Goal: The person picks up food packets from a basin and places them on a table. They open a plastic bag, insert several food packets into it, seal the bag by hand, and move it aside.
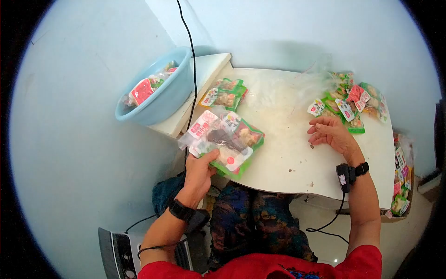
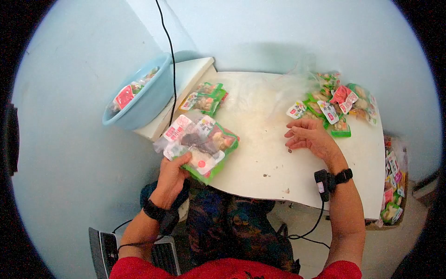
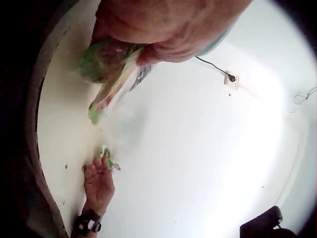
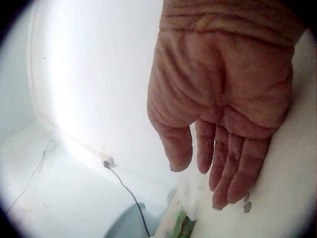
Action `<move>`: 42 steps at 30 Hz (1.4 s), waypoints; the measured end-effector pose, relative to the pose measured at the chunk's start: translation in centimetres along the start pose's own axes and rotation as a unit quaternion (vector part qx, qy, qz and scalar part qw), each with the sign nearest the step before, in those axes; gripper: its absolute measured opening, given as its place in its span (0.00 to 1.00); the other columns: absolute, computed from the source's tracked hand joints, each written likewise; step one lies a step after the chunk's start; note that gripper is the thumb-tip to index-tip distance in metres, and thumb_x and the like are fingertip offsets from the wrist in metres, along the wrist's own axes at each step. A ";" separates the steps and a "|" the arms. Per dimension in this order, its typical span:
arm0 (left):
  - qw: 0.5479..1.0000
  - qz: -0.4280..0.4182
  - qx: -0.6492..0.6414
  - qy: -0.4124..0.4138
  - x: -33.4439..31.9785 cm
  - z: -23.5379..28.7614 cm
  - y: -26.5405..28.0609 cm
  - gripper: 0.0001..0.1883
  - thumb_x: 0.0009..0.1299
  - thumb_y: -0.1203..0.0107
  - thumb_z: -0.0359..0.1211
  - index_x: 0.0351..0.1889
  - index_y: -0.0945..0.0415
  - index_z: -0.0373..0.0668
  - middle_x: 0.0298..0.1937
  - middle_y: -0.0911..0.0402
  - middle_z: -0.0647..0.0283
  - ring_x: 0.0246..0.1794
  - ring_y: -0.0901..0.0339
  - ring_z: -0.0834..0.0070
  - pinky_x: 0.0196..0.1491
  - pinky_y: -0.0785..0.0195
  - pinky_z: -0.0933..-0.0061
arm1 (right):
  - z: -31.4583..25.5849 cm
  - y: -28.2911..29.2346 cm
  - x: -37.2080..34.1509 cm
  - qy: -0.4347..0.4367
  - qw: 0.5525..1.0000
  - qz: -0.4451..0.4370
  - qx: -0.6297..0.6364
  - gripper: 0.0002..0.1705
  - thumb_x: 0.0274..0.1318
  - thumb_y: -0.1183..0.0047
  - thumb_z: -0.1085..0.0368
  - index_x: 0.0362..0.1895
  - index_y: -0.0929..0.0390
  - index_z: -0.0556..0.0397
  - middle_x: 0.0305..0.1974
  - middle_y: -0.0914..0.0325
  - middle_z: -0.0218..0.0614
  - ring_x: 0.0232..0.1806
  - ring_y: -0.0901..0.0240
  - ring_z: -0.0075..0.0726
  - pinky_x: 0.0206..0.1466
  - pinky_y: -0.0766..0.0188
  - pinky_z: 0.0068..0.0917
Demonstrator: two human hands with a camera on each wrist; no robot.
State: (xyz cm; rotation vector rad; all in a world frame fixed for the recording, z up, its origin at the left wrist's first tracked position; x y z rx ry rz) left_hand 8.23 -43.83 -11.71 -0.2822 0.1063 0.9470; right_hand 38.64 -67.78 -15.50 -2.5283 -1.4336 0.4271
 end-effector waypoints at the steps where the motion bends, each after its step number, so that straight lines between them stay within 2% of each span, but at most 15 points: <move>1: 1.000 -0.015 -0.021 0.015 -0.4 0.2 0.0 0.24 0.67 0.44 0.24 0.61 0.35 0.41 0.53 0.22 0.60 0.49 0.20 0.65 0.49 0.22 0.58 | 0.0 0.0 0.1 0.001 1.000 -0.001 0.001 0.16 0.62 0.45 0.63 0.49 0.25 0.59 0.39 0.20 0.43 0.35 0.17 0.39 0.38 0.18 0.32; 7: 0.990 -0.105 -0.091 0.030 -3.4 5.2 -0.5 0.25 0.67 0.44 0.24 0.63 0.36 0.44 0.55 0.23 0.61 0.51 0.21 0.67 0.52 0.22 0.58 | -0.2 -0.2 -0.2 0.009 1.000 0.007 0.009 0.17 0.62 0.47 0.65 0.51 0.28 0.64 0.40 0.21 0.47 0.34 0.17 0.40 0.39 0.17 0.34; 11: 0.985 -0.073 -0.138 -0.070 -3.2 12.2 0.1 0.23 0.69 0.47 0.27 0.62 0.35 0.39 0.58 0.25 0.57 0.56 0.23 0.64 0.56 0.24 0.56 | 0.2 0.4 -0.1 0.012 1.000 0.006 0.018 0.16 0.63 0.47 0.65 0.51 0.28 0.63 0.39 0.21 0.46 0.35 0.17 0.41 0.39 0.17 0.34; 13: 0.982 -0.025 -0.126 -0.138 -1.4 16.7 1.0 0.22 0.70 0.48 0.28 0.61 0.36 0.34 0.59 0.26 0.54 0.57 0.24 0.62 0.58 0.25 0.57 | 0.1 0.1 -0.2 0.012 1.000 0.008 0.020 0.14 0.63 0.47 0.66 0.49 0.27 0.61 0.39 0.20 0.45 0.35 0.17 0.39 0.38 0.17 0.32; 15: 0.968 -0.071 -0.128 -0.202 1.9 21.3 2.3 0.19 0.72 0.51 0.27 0.60 0.36 0.31 0.57 0.25 0.49 0.56 0.24 0.59 0.59 0.26 0.57 | -0.1 0.0 -0.3 0.011 1.000 0.014 0.020 0.13 0.63 0.47 0.66 0.49 0.26 0.60 0.38 0.19 0.45 0.34 0.17 0.39 0.37 0.17 0.30; 20: 0.964 0.004 -0.209 -0.163 13.4 29.7 6.4 0.19 0.71 0.52 0.25 0.60 0.36 0.28 0.57 0.25 0.47 0.53 0.23 0.57 0.57 0.25 0.59 | -0.2 -0.2 -0.5 0.014 0.999 0.013 0.038 0.14 0.62 0.46 0.67 0.49 0.27 0.62 0.38 0.19 0.47 0.35 0.17 0.42 0.38 0.17 0.34; 21: 0.960 0.017 -0.018 -0.277 15.2 29.5 8.0 0.19 0.70 0.49 0.26 0.57 0.34 0.28 0.54 0.24 0.47 0.52 0.22 0.58 0.56 0.25 0.61 | -0.3 -0.3 -0.6 0.015 0.999 0.011 0.041 0.14 0.62 0.46 0.67 0.49 0.27 0.63 0.39 0.20 0.48 0.36 0.17 0.44 0.39 0.17 0.35; 22: 0.908 0.031 0.173 -0.380 16.8 28.8 9.6 0.18 0.69 0.47 0.27 0.55 0.32 0.28 0.52 0.23 0.48 0.50 0.21 0.59 0.54 0.25 0.62 | -0.2 -0.2 -0.5 0.016 0.999 0.012 0.033 0.14 0.62 0.47 0.68 0.49 0.27 0.63 0.39 0.20 0.48 0.36 0.17 0.43 0.39 0.17 0.35; 23: 0.811 0.044 0.355 -0.463 18.4 28.4 11.2 0.17 0.67 0.44 0.28 0.52 0.30 0.29 0.49 0.22 0.49 0.48 0.20 0.60 0.53 0.24 0.64 | -0.1 -0.2 -0.4 0.013 0.999 0.005 0.038 0.14 0.62 0.47 0.68 0.49 0.27 0.63 0.39 0.20 0.48 0.36 0.17 0.43 0.39 0.17 0.35; 25: 0.727 0.073 0.583 -0.355 22.5 29.1 14.6 0.20 0.60 0.36 0.33 0.46 0.24 0.29 0.39 0.17 0.50 0.43 0.19 0.62 0.49 0.27 0.65 | -0.2 0.1 -0.4 0.008 0.999 -0.003 0.047 0.14 0.62 0.47 0.68 0.49 0.26 0.63 0.39 0.20 0.48 0.36 0.17 0.43 0.40 0.17 0.35; 27: 0.651 0.128 0.684 -0.302 21.4 27.3 14.2 0.21 0.53 0.32 0.36 0.40 0.21 0.31 0.33 0.16 0.51 0.40 0.18 0.62 0.45 0.28 0.64 | -0.1 0.2 -0.4 0.004 0.999 0.011 0.041 0.14 0.62 0.47 0.68 0.49 0.26 0.63 0.39 0.20 0.47 0.37 0.17 0.43 0.40 0.17 0.37; 33: 0.763 0.119 0.587 -0.243 21.9 27.1 14.6 0.28 0.48 0.26 0.34 0.46 0.21 0.34 0.37 0.17 0.54 0.39 0.22 0.66 0.46 0.29 0.67 | 0.1 0.0 -0.5 0.004 1.000 0.013 0.014 0.14 0.63 0.48 0.67 0.49 0.26 0.63 0.40 0.20 0.46 0.37 0.17 0.42 0.42 0.17 0.38; 37: 0.634 0.098 0.677 -0.362 20.6 29.1 14.9 0.29 0.48 0.29 0.29 0.50 0.24 0.32 0.45 0.19 0.49 0.46 0.22 0.61 0.49 0.29 0.66 | -0.2 -0.6 -0.6 0.011 1.000 0.021 0.012 0.15 0.63 0.47 0.66 0.50 0.27 0.63 0.40 0.20 0.46 0.36 0.17 0.41 0.42 0.17 0.38; 41: 0.596 0.147 0.635 -0.469 15.9 28.5 11.2 0.22 0.62 0.38 0.30 0.52 0.27 0.30 0.48 0.20 0.50 0.51 0.23 0.60 0.58 0.31 0.68 | -0.3 -0.5 -0.7 0.015 1.000 0.016 -0.001 0.15 0.63 0.47 0.66 0.50 0.27 0.62 0.41 0.21 0.46 0.37 0.18 0.40 0.41 0.17 0.36; 42: 0.840 0.064 0.355 -0.405 15.5 27.5 9.2 0.19 0.65 0.41 0.31 0.52 0.27 0.30 0.48 0.20 0.52 0.51 0.23 0.63 0.58 0.31 0.69 | -0.5 -0.6 -0.7 0.003 1.000 0.016 0.002 0.15 0.64 0.47 0.65 0.50 0.27 0.62 0.40 0.21 0.45 0.37 0.18 0.39 0.42 0.18 0.34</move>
Point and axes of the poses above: each hand's wrist, its own x-axis towards the middle knuckle, its own y-axis out of the back of the hand, z = x × y, the point moved 2 cm from there along x, towards the middle knuckle
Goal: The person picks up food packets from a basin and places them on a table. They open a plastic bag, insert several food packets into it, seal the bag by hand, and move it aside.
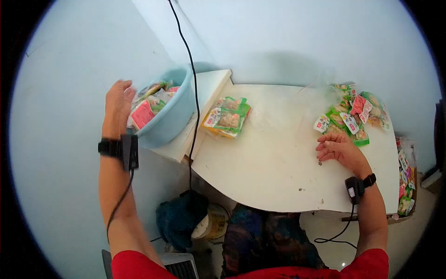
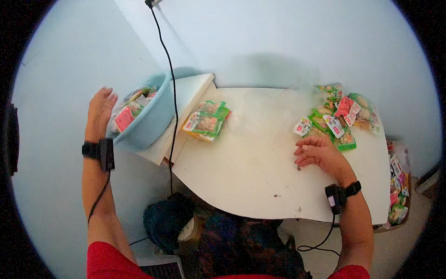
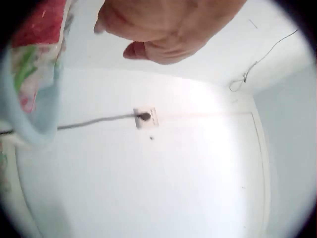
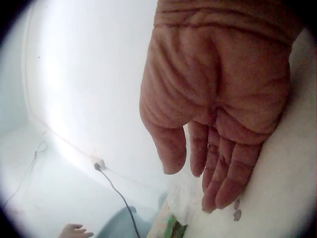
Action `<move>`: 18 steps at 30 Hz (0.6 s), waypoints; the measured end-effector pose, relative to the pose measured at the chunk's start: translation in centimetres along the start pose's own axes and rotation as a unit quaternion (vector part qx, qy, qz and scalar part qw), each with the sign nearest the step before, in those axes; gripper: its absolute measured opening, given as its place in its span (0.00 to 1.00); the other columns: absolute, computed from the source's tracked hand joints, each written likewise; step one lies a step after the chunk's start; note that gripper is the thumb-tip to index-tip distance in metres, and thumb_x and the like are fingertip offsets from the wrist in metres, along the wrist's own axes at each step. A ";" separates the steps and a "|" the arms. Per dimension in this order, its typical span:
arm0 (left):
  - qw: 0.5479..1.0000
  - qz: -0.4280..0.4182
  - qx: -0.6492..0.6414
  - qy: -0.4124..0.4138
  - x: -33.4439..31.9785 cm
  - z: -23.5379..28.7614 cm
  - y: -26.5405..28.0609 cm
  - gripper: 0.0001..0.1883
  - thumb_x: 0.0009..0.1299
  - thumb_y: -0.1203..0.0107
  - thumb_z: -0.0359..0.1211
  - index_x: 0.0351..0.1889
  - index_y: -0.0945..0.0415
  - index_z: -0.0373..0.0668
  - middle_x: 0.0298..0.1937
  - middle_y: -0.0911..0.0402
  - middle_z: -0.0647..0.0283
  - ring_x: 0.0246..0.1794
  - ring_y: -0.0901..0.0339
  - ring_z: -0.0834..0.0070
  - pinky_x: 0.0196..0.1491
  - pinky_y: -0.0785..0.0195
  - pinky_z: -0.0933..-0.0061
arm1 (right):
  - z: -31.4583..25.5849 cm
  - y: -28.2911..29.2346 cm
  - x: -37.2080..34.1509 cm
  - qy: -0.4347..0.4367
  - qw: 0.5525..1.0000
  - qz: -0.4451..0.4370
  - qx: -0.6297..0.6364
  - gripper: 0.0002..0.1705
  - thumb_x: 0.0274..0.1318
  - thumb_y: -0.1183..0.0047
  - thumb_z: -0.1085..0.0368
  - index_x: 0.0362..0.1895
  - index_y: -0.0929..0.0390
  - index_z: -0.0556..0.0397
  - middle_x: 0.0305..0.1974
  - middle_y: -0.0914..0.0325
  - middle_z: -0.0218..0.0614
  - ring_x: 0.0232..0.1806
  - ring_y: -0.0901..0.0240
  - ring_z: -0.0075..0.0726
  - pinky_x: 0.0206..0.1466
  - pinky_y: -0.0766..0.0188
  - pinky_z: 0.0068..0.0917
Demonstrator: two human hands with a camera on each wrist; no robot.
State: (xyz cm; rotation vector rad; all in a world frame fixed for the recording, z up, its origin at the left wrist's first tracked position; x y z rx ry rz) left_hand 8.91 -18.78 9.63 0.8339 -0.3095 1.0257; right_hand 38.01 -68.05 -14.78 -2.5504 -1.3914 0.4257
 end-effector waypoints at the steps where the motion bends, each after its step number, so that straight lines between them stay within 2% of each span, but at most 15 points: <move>1: 0.926 0.008 -0.349 0.144 -1.1 1.5 -2.6 0.17 0.68 0.44 0.31 0.52 0.27 0.30 0.49 0.20 0.54 0.51 0.23 0.65 0.59 0.31 0.70 | 0.0 0.1 0.1 -0.002 1.000 -0.002 0.001 0.15 0.64 0.48 0.65 0.50 0.27 0.62 0.40 0.21 0.45 0.37 0.18 0.39 0.42 0.18 0.34; 3: 0.931 -0.105 -0.310 0.160 -8.4 7.2 -7.3 0.15 0.71 0.45 0.33 0.51 0.27 0.32 0.48 0.20 0.57 0.50 0.23 0.69 0.57 0.29 0.71 | 0.4 0.4 0.3 -0.001 1.000 -0.004 0.006 0.15 0.64 0.48 0.65 0.50 0.27 0.63 0.41 0.21 0.45 0.37 0.18 0.38 0.42 0.18 0.33; 4: 0.899 -0.194 -0.322 0.225 -10.9 5.9 -9.1 0.16 0.71 0.44 0.35 0.51 0.26 0.34 0.46 0.19 0.57 0.50 0.23 0.71 0.58 0.29 0.69 | 0.4 0.5 0.3 0.000 1.000 -0.004 0.003 0.15 0.64 0.48 0.65 0.50 0.27 0.63 0.41 0.21 0.45 0.37 0.18 0.38 0.42 0.18 0.33; 5: 0.833 -0.223 -0.393 0.319 -14.0 4.5 -11.4 0.17 0.71 0.43 0.37 0.51 0.26 0.35 0.44 0.19 0.58 0.48 0.22 0.71 0.55 0.27 0.68 | 0.5 0.6 0.4 0.001 1.000 -0.003 0.001 0.16 0.65 0.48 0.65 0.50 0.27 0.63 0.41 0.21 0.45 0.37 0.18 0.38 0.42 0.18 0.33; 6: 0.786 -0.254 -0.427 0.368 -16.5 1.7 -13.6 0.18 0.73 0.45 0.37 0.53 0.29 0.32 0.44 0.20 0.58 0.45 0.22 0.71 0.53 0.26 0.67 | 0.5 0.6 0.3 0.002 1.000 -0.004 -0.002 0.16 0.65 0.48 0.64 0.50 0.27 0.63 0.41 0.21 0.45 0.38 0.18 0.38 0.43 0.18 0.33; 7: 0.842 -0.269 -0.336 0.325 -19.1 -1.6 -15.0 0.20 0.72 0.44 0.39 0.54 0.30 0.32 0.45 0.21 0.58 0.46 0.23 0.73 0.50 0.27 0.68 | 0.4 0.5 0.3 0.001 1.000 -0.005 -0.001 0.16 0.65 0.48 0.64 0.50 0.27 0.63 0.41 0.21 0.45 0.38 0.18 0.38 0.43 0.18 0.33; 8: 0.879 -0.286 -0.249 0.287 -19.8 -2.8 -15.5 0.21 0.72 0.43 0.39 0.56 0.30 0.35 0.47 0.22 0.59 0.46 0.24 0.74 0.49 0.28 0.69 | 0.3 0.4 0.3 0.000 1.000 -0.006 0.000 0.16 0.65 0.48 0.64 0.50 0.27 0.63 0.42 0.21 0.46 0.38 0.18 0.39 0.43 0.18 0.33; 10: 0.921 -0.315 -0.073 0.218 -19.6 -4.2 -16.2 0.22 0.71 0.43 0.39 0.61 0.31 0.42 0.49 0.24 0.63 0.47 0.26 0.75 0.49 0.31 0.69 | 0.3 0.4 0.2 -0.002 1.000 -0.008 0.000 0.16 0.64 0.48 0.65 0.51 0.27 0.63 0.42 0.21 0.46 0.38 0.18 0.39 0.43 0.18 0.33; 12: 0.908 -0.288 -0.129 0.276 -17.4 -5.9 -18.0 0.25 0.70 0.43 0.38 0.65 0.32 0.48 0.52 0.25 0.66 0.49 0.27 0.75 0.49 0.34 0.69 | 0.2 0.4 0.2 0.000 1.000 -0.009 0.002 0.16 0.64 0.47 0.65 0.51 0.27 0.64 0.42 0.21 0.47 0.38 0.18 0.39 0.43 0.18 0.34; 13: 0.862 -0.238 -0.266 0.360 -16.2 -8.0 -19.8 0.27 0.70 0.42 0.38 0.67 0.33 0.48 0.53 0.25 0.66 0.49 0.28 0.75 0.49 0.35 0.69 | 0.2 0.5 0.3 -0.001 1.000 -0.013 0.006 0.16 0.63 0.47 0.65 0.50 0.26 0.63 0.41 0.21 0.46 0.37 0.17 0.38 0.42 0.18 0.34; 14: 0.790 -0.180 -0.395 0.433 -15.3 -9.0 -21.0 0.28 0.70 0.42 0.38 0.68 0.35 0.48 0.55 0.26 0.66 0.50 0.28 0.74 0.48 0.36 0.70 | 0.3 0.6 0.4 -0.002 1.000 -0.017 0.010 0.15 0.63 0.47 0.66 0.50 0.26 0.62 0.41 0.20 0.45 0.37 0.17 0.38 0.42 0.17 0.34; 17: 0.795 -0.082 -0.392 0.457 -14.9 -4.9 -23.0 0.25 0.70 0.42 0.37 0.65 0.31 0.47 0.56 0.27 0.67 0.52 0.29 0.73 0.47 0.37 0.72 | 0.3 0.7 0.5 -0.007 1.000 -0.019 0.014 0.14 0.62 0.46 0.67 0.49 0.25 0.61 0.40 0.20 0.45 0.37 0.17 0.38 0.41 0.17 0.34; 18: 0.836 -0.100 -0.342 0.418 -14.6 -7.9 -23.9 0.22 0.69 0.41 0.39 0.60 0.28 0.49 0.54 0.26 0.68 0.51 0.30 0.73 0.48 0.39 0.71 | 0.3 0.6 0.5 -0.011 1.000 -0.020 0.013 0.14 0.62 0.46 0.67 0.49 0.25 0.61 0.40 0.20 0.45 0.37 0.17 0.37 0.41 0.17 0.34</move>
Point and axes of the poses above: each hand's wrist, its own x-axis towards the middle knuckle, its own y-axis out of the back of the hand, z = x × y, the point moved 2 cm from there along x, towards the middle knuckle
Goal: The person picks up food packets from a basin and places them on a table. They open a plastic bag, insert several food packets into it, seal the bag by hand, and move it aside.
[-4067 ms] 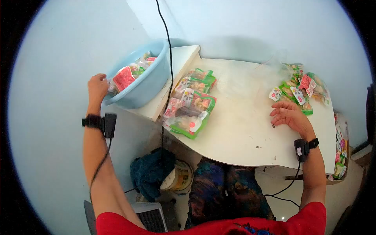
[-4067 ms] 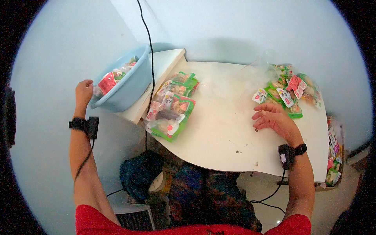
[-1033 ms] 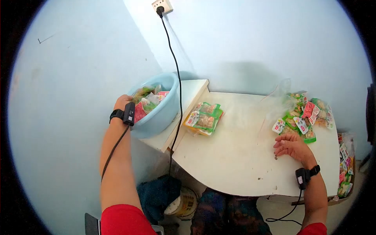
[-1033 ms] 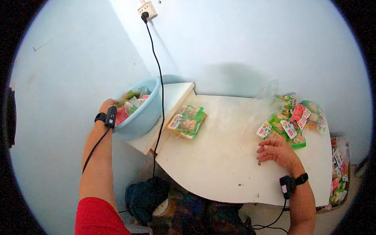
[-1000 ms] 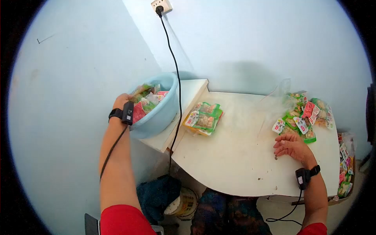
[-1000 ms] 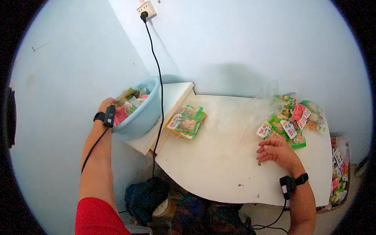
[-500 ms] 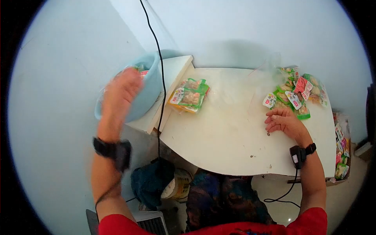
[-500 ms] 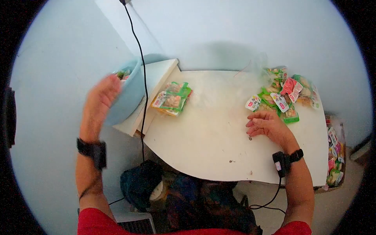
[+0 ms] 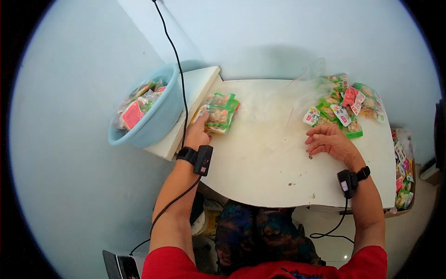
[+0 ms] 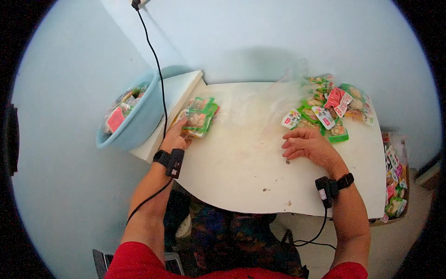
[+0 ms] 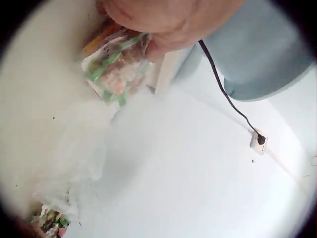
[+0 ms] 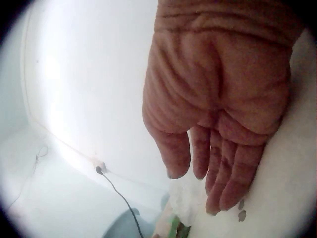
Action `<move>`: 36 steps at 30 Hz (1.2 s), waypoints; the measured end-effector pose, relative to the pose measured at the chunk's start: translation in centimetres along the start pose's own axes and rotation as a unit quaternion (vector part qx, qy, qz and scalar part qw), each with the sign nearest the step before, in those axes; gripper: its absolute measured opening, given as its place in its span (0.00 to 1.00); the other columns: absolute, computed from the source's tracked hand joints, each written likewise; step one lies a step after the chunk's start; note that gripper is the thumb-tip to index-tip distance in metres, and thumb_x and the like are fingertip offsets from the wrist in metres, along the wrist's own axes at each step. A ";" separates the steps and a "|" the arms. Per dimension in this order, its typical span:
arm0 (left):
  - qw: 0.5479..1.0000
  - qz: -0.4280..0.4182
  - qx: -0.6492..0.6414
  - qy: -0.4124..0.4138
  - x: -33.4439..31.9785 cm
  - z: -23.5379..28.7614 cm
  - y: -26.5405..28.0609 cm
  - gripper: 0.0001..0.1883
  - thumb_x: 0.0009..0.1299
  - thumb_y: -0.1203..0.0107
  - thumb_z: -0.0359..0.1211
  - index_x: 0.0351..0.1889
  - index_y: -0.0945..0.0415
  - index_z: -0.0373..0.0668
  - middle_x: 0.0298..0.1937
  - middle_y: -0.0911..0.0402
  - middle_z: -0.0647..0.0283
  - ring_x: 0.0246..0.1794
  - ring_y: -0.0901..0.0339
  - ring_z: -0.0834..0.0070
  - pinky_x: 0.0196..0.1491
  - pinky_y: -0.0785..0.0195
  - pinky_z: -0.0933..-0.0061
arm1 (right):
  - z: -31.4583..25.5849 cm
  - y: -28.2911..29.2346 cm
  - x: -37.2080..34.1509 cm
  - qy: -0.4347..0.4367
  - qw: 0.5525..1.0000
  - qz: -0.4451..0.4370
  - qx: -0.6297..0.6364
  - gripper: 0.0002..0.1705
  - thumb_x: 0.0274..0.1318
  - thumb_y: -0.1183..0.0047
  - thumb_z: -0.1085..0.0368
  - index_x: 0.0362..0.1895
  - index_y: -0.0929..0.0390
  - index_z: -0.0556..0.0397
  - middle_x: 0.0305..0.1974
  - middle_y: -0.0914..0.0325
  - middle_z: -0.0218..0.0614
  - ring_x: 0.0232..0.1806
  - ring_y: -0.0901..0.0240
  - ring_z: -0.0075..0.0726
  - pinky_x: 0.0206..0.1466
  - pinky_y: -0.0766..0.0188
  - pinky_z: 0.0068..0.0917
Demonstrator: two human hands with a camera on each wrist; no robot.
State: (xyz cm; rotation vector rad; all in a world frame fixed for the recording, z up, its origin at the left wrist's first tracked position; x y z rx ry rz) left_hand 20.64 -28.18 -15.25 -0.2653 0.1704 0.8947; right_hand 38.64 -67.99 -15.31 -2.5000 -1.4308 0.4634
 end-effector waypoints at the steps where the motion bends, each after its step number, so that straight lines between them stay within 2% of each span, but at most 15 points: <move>1: 0.997 0.002 0.067 -0.039 0.3 0.1 -0.2 0.19 0.68 0.40 0.41 0.55 0.26 0.51 0.51 0.26 0.69 0.50 0.30 0.73 0.48 0.41 0.71 | 0.1 0.0 0.0 0.006 1.000 0.003 -0.003 0.15 0.62 0.46 0.67 0.50 0.26 0.62 0.41 0.20 0.46 0.37 0.17 0.38 0.41 0.17 0.34; 3: 0.988 0.112 0.031 0.104 0.4 0.6 -1.5 0.18 0.64 0.35 0.44 0.50 0.24 0.55 0.45 0.25 0.71 0.44 0.31 0.75 0.43 0.44 0.68 | 0.4 0.0 0.0 0.014 1.000 0.008 -0.008 0.17 0.62 0.46 0.66 0.50 0.27 0.65 0.41 0.21 0.48 0.37 0.18 0.39 0.42 0.17 0.34; 6: 0.999 0.015 -0.014 0.036 0.7 0.0 -1.0 0.18 0.66 0.38 0.39 0.53 0.25 0.53 0.48 0.26 0.65 0.43 0.29 0.70 0.39 0.39 0.73 | 0.2 0.0 0.2 0.003 1.000 0.010 -0.011 0.17 0.62 0.46 0.66 0.51 0.27 0.65 0.41 0.20 0.48 0.37 0.18 0.39 0.41 0.17 0.34; 9: 0.965 -0.079 0.187 -0.165 2.3 -0.9 0.4 0.19 0.67 0.43 0.28 0.57 0.29 0.44 0.53 0.26 0.57 0.47 0.24 0.63 0.42 0.27 0.63 | 0.1 -0.2 0.1 -0.002 1.000 0.015 -0.021 0.13 0.62 0.47 0.68 0.49 0.25 0.62 0.40 0.19 0.45 0.36 0.17 0.38 0.41 0.17 0.35; 10: 0.997 -0.037 -0.029 -0.053 2.2 -0.9 -1.5 0.20 0.65 0.42 0.25 0.55 0.30 0.39 0.52 0.25 0.56 0.47 0.23 0.62 0.43 0.25 0.60 | 0.1 -0.2 0.3 -0.002 1.000 0.014 -0.017 0.13 0.62 0.47 0.68 0.49 0.25 0.62 0.40 0.19 0.45 0.36 0.17 0.39 0.41 0.17 0.35; 11: 0.968 0.002 -0.245 0.059 1.9 -1.0 -3.0 0.20 0.63 0.42 0.21 0.54 0.31 0.34 0.51 0.23 0.55 0.48 0.22 0.61 0.45 0.23 0.57 | 0.3 0.0 0.3 -0.002 1.000 0.013 -0.013 0.13 0.62 0.47 0.68 0.49 0.26 0.62 0.40 0.19 0.45 0.36 0.17 0.39 0.41 0.17 0.36; 14: 0.992 0.038 -0.117 -0.027 0.1 -0.4 -4.3 0.25 0.63 0.40 0.22 0.57 0.35 0.35 0.50 0.23 0.54 0.45 0.20 0.59 0.38 0.21 0.53 | 0.5 0.5 0.4 0.002 1.000 0.005 -0.004 0.15 0.63 0.47 0.67 0.50 0.27 0.64 0.40 0.20 0.47 0.36 0.17 0.41 0.41 0.17 0.36; 17: 0.994 0.018 -0.078 -0.072 -4.2 1.9 -6.3 0.25 0.62 0.39 0.23 0.57 0.35 0.36 0.49 0.23 0.55 0.44 0.20 0.60 0.38 0.21 0.55 | 0.1 0.0 0.1 0.006 1.000 0.007 -0.004 0.14 0.63 0.48 0.68 0.49 0.27 0.64 0.40 0.20 0.47 0.37 0.17 0.42 0.41 0.17 0.35; 22: 0.987 -0.137 -0.084 -0.013 -8.1 6.1 -6.0 0.18 0.69 0.42 0.34 0.56 0.29 0.45 0.50 0.21 0.62 0.49 0.21 0.70 0.46 0.21 0.62 | 0.3 0.4 0.1 0.004 1.000 0.009 0.007 0.13 0.63 0.48 0.68 0.48 0.27 0.62 0.40 0.20 0.47 0.37 0.17 0.42 0.41 0.17 0.35; 25: 0.973 -0.174 -0.067 -0.132 -9.7 11.0 -4.5 0.17 0.70 0.44 0.34 0.56 0.28 0.44 0.51 0.21 0.62 0.50 0.22 0.70 0.49 0.22 0.65 | 0.0 0.1 -0.1 0.008 1.000 0.017 0.017 0.12 0.62 0.47 0.69 0.48 0.25 0.60 0.39 0.19 0.46 0.36 0.17 0.41 0.41 0.17 0.34; 27: 0.964 -0.161 -0.057 -0.202 -11.7 15.3 -3.0 0.20 0.74 0.49 0.37 0.61 0.32 0.39 0.60 0.26 0.59 0.60 0.27 0.66 0.62 0.29 0.61 | 0.1 0.1 -0.1 0.013 1.000 0.011 0.020 0.12 0.62 0.47 0.69 0.48 0.25 0.60 0.39 0.19 0.45 0.37 0.17 0.40 0.41 0.17 0.33; 29: 0.970 -0.083 -0.108 -0.200 -9.1 19.5 -0.3 0.17 0.72 0.48 0.34 0.57 0.30 0.40 0.53 0.22 0.61 0.54 0.23 0.67 0.57 0.26 0.62 | 0.2 0.0 -0.2 0.017 1.000 0.007 0.022 0.12 0.62 0.47 0.69 0.48 0.25 0.60 0.39 0.19 0.45 0.37 0.17 0.40 0.41 0.18 0.33; 31: 0.954 -0.061 -0.110 -0.274 -8.5 23.1 2.0 0.17 0.73 0.50 0.33 0.58 0.31 0.39 0.57 0.24 0.57 0.56 0.24 0.65 0.59 0.26 0.60 | 0.1 0.0 -0.3 0.019 1.000 0.004 0.021 0.12 0.62 0.47 0.68 0.48 0.25 0.60 0.39 0.19 0.45 0.37 0.17 0.39 0.41 0.18 0.32; 34: 0.953 -0.012 -0.136 -0.271 -5.3 26.1 5.3 0.18 0.73 0.50 0.32 0.60 0.32 0.37 0.59 0.26 0.55 0.56 0.24 0.63 0.59 0.26 0.58 | 0.0 -0.2 -0.4 0.013 1.000 0.018 0.015 0.12 0.63 0.47 0.68 0.48 0.25 0.60 0.40 0.19 0.44 0.37 0.17 0.38 0.41 0.18 0.32; 36: 0.921 -0.059 0.114 -0.369 -1.3 26.2 8.9 0.20 0.73 0.50 0.34 0.60 0.33 0.36 0.59 0.26 0.54 0.56 0.25 0.61 0.57 0.26 0.58 | -0.2 -0.3 -0.5 0.011 1.000 0.017 -0.001 0.14 0.63 0.47 0.67 0.49 0.26 0.62 0.41 0.20 0.45 0.39 0.17 0.40 0.43 0.18 0.33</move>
Point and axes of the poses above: each hand's wrist, its own x-axis towards the middle knuckle, its own y-axis out of the back of the hand, z = x × y, the point moved 2 cm from there along x, towards the middle knuckle
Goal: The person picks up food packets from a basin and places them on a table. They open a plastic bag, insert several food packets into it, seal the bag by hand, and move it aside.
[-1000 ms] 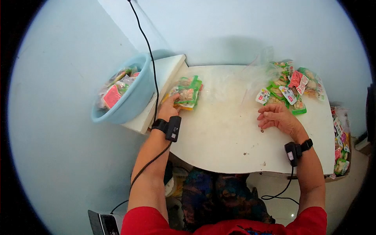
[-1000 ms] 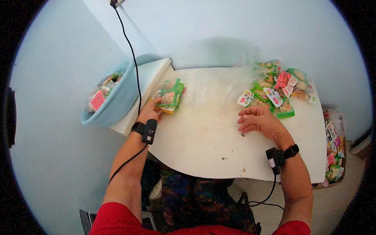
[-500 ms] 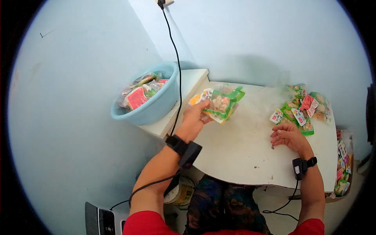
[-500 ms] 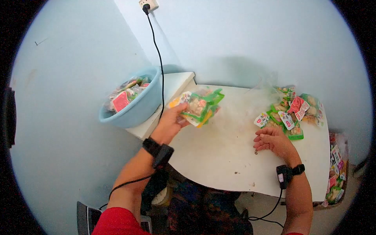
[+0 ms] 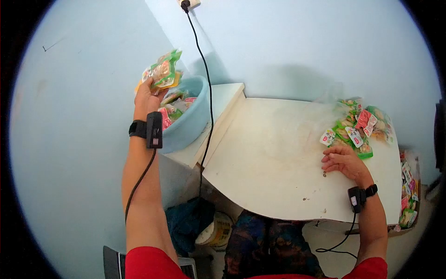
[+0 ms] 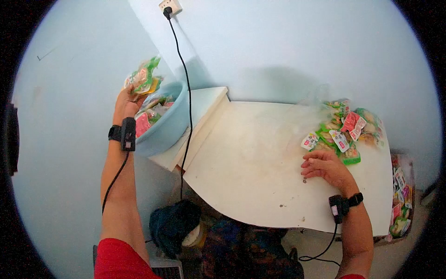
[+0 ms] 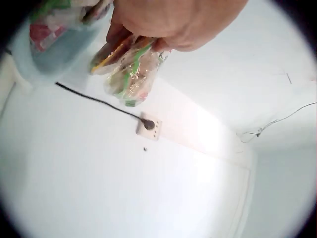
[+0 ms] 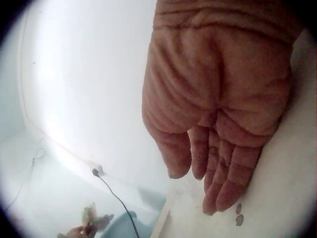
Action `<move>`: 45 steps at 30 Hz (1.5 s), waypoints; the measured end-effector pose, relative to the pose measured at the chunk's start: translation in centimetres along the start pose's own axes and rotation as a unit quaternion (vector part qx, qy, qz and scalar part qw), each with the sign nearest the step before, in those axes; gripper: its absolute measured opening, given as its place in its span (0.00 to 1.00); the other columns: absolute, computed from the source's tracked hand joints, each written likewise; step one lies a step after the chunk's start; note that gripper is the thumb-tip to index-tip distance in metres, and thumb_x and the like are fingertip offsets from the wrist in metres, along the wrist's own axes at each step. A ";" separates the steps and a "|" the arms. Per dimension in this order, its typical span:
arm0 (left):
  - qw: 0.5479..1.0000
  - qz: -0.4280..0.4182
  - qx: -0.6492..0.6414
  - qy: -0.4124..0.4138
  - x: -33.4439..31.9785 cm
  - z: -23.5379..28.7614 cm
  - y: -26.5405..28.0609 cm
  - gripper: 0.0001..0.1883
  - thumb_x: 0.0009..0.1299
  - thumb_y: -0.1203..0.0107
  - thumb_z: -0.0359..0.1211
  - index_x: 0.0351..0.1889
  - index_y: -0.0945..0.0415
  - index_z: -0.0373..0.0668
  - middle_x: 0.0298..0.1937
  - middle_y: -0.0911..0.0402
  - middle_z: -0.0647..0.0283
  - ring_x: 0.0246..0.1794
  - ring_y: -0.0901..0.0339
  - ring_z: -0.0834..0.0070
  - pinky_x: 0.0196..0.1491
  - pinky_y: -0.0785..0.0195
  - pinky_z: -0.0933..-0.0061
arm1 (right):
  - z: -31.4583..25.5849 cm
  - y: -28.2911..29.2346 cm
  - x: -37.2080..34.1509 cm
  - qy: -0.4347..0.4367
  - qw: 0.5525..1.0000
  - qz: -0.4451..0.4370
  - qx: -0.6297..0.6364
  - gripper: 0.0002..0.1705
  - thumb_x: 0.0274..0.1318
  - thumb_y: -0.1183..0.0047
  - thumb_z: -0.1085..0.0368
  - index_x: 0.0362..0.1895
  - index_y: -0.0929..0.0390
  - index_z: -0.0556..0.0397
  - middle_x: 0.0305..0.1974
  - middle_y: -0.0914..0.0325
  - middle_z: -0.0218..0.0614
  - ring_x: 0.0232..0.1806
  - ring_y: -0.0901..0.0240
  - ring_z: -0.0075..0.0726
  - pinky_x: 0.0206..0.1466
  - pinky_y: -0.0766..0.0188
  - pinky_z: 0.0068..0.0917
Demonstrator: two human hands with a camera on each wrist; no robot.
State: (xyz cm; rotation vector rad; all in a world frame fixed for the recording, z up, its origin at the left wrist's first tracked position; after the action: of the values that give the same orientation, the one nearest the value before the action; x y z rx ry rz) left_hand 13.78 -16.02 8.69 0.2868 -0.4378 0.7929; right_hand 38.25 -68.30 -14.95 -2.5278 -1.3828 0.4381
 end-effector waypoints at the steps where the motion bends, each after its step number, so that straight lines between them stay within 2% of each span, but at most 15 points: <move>1: 0.998 -0.001 0.069 -0.005 0.5 -1.4 0.4 0.19 0.73 0.49 0.32 0.59 0.32 0.35 0.58 0.25 0.53 0.54 0.24 0.62 0.56 0.27 0.60 | 0.0 -0.1 0.0 -0.001 1.000 -0.001 -0.007 0.15 0.63 0.47 0.67 0.50 0.27 0.63 0.41 0.21 0.46 0.39 0.18 0.40 0.43 0.18 0.33; 4: 0.981 0.019 0.172 0.084 0.3 -5.4 -0.5 0.17 0.71 0.48 0.29 0.57 0.30 0.34 0.55 0.24 0.52 0.49 0.22 0.64 0.52 0.27 0.67 | 0.1 -0.1 0.2 -0.003 1.000 -0.001 0.001 0.16 0.63 0.47 0.66 0.51 0.27 0.63 0.41 0.21 0.46 0.38 0.18 0.40 0.43 0.18 0.33; 6: 0.946 -0.123 0.299 0.018 -0.1 -6.6 -0.2 0.18 0.73 0.51 0.31 0.58 0.34 0.34 0.59 0.28 0.49 0.49 0.23 0.58 0.48 0.24 0.57 | 0.0 0.0 0.2 -0.003 1.000 0.000 -0.003 0.16 0.62 0.46 0.67 0.50 0.27 0.63 0.40 0.20 0.46 0.38 0.18 0.40 0.42 0.18 0.34; 9: 0.909 0.170 -0.117 0.363 2.4 -6.3 -3.3 0.20 0.73 0.52 0.33 0.60 0.38 0.34 0.59 0.31 0.45 0.50 0.23 0.52 0.46 0.22 0.52 | 0.3 0.2 0.3 -0.005 1.000 -0.002 0.000 0.15 0.62 0.46 0.67 0.50 0.26 0.63 0.40 0.20 0.46 0.37 0.17 0.39 0.42 0.18 0.34; 18: 0.947 0.094 -0.040 0.306 0.7 -4.6 -4.1 0.22 0.70 0.47 0.32 0.58 0.39 0.32 0.58 0.30 0.44 0.53 0.24 0.53 0.49 0.21 0.54 | 0.4 0.3 0.4 0.009 1.000 -0.012 0.002 0.15 0.62 0.46 0.67 0.49 0.26 0.64 0.40 0.20 0.47 0.37 0.17 0.39 0.41 0.17 0.35; 19: 0.970 0.003 0.151 0.190 0.1 -3.1 -3.6 0.23 0.69 0.46 0.33 0.58 0.39 0.31 0.58 0.30 0.44 0.54 0.24 0.54 0.48 0.21 0.56 | 0.4 0.3 0.4 0.009 1.000 -0.013 -0.002 0.15 0.62 0.46 0.67 0.49 0.26 0.64 0.40 0.20 0.47 0.37 0.18 0.39 0.41 0.17 0.36; 21: 0.847 -0.187 0.492 -0.066 -2.4 0.0 -3.3 0.26 0.68 0.43 0.34 0.58 0.38 0.28 0.58 0.30 0.45 0.55 0.25 0.55 0.47 0.20 0.62 | 0.1 0.0 0.3 0.009 1.000 -0.007 -0.010 0.15 0.62 0.46 0.67 0.49 0.27 0.64 0.40 0.20 0.47 0.37 0.18 0.39 0.41 0.17 0.35; 22: 0.942 -0.003 0.333 0.034 -2.6 1.1 -4.6 0.29 0.66 0.40 0.35 0.58 0.37 0.27 0.57 0.29 0.44 0.57 0.26 0.56 0.50 0.23 0.63 | 0.0 -0.2 0.2 0.004 1.000 0.000 -0.013 0.15 0.62 0.46 0.67 0.49 0.27 0.65 0.40 0.20 0.47 0.37 0.18 0.39 0.41 0.17 0.35; 24: 0.933 0.200 0.297 0.032 -1.8 0.0 -4.6 0.33 0.65 0.39 0.41 0.60 0.35 0.24 0.57 0.27 0.41 0.59 0.27 0.54 0.57 0.30 0.64 | -0.2 -0.3 0.4 0.009 1.000 -0.006 -0.001 0.16 0.62 0.46 0.67 0.49 0.27 0.65 0.40 0.20 0.48 0.36 0.18 0.39 0.41 0.17 0.35; 27: 0.885 0.104 0.449 -0.068 -1.7 -2.1 -5.0 0.37 0.68 0.47 0.51 0.60 0.33 0.24 0.56 0.27 0.35 0.60 0.29 0.49 0.64 0.40 0.60 | -0.2 -0.3 0.2 0.008 1.000 0.000 -0.002 0.16 0.62 0.45 0.67 0.50 0.28 0.66 0.39 0.20 0.48 0.36 0.18 0.40 0.41 0.17 0.35; 32: 0.854 -0.059 0.514 0.049 -3.0 -3.6 -6.9 0.44 0.72 0.67 0.64 0.53 0.25 0.25 0.53 0.25 0.32 0.61 0.31 0.44 0.64 0.42 0.56 | 0.3 0.3 0.6 0.000 1.000 -0.019 0.005 0.15 0.62 0.46 0.67 0.49 0.27 0.64 0.39 0.20 0.46 0.37 0.18 0.39 0.41 0.18 0.34; 35: 0.785 -0.038 0.614 0.077 -2.6 -3.3 -7.3 0.37 0.72 0.58 0.58 0.53 0.25 0.26 0.55 0.26 0.33 0.62 0.32 0.45 0.64 0.42 0.55 | 0.3 0.0 0.6 -0.004 1.000 -0.018 0.008 0.17 0.61 0.44 0.68 0.50 0.28 0.67 0.39 0.21 0.48 0.38 0.17 0.42 0.39 0.17 0.34; 38: 0.646 0.081 0.719 -0.243 -5.9 -1.9 -11.5 0.28 0.72 0.50 0.49 0.56 0.25 0.32 0.58 0.25 0.42 0.61 0.30 0.49 0.65 0.42 0.58 | 0.5 0.5 0.7 0.001 1.000 -0.010 -0.003 0.18 0.61 0.45 0.67 0.50 0.28 0.67 0.39 0.21 0.48 0.38 0.17 0.43 0.40 0.17 0.35; 41: 0.848 -0.005 0.483 -0.218 -11.0 -2.5 -18.7 0.27 0.66 0.41 0.45 0.53 0.26 0.31 0.60 0.28 0.40 0.64 0.35 0.45 0.67 0.43 0.50 | 0.3 -0.2 0.8 -0.005 1.000 -0.001 -0.021 0.17 0.62 0.46 0.67 0.51 0.28 0.66 0.39 0.20 0.48 0.37 0.17 0.42 0.40 0.17 0.36; 45: 0.830 -0.173 0.530 -0.016 -15.9 -9.2 -26.3 0.43 0.67 0.46 0.58 0.64 0.37 0.27 0.69 0.42 0.33 0.72 0.47 0.44 0.71 0.48 0.52 | 0.1 0.0 0.5 -0.003 1.000 0.005 -0.014 0.16 0.61 0.45 0.67 0.50 0.27 0.62 0.40 0.19 0.46 0.36 0.17 0.41 0.41 0.17 0.36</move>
State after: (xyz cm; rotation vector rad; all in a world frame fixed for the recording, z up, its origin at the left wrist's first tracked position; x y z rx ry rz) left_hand 25.75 -39.78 -9.23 1.3846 0.0812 0.5997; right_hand 38.45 -67.88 -15.14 -2.5586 -1.3881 0.4321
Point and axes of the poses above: each hand's wrist, its own x-axis towards the middle knuckle, its own y-axis out of the back of the hand, z = x × y, the point moved 2 cm from there along x, towards the middle knuckle
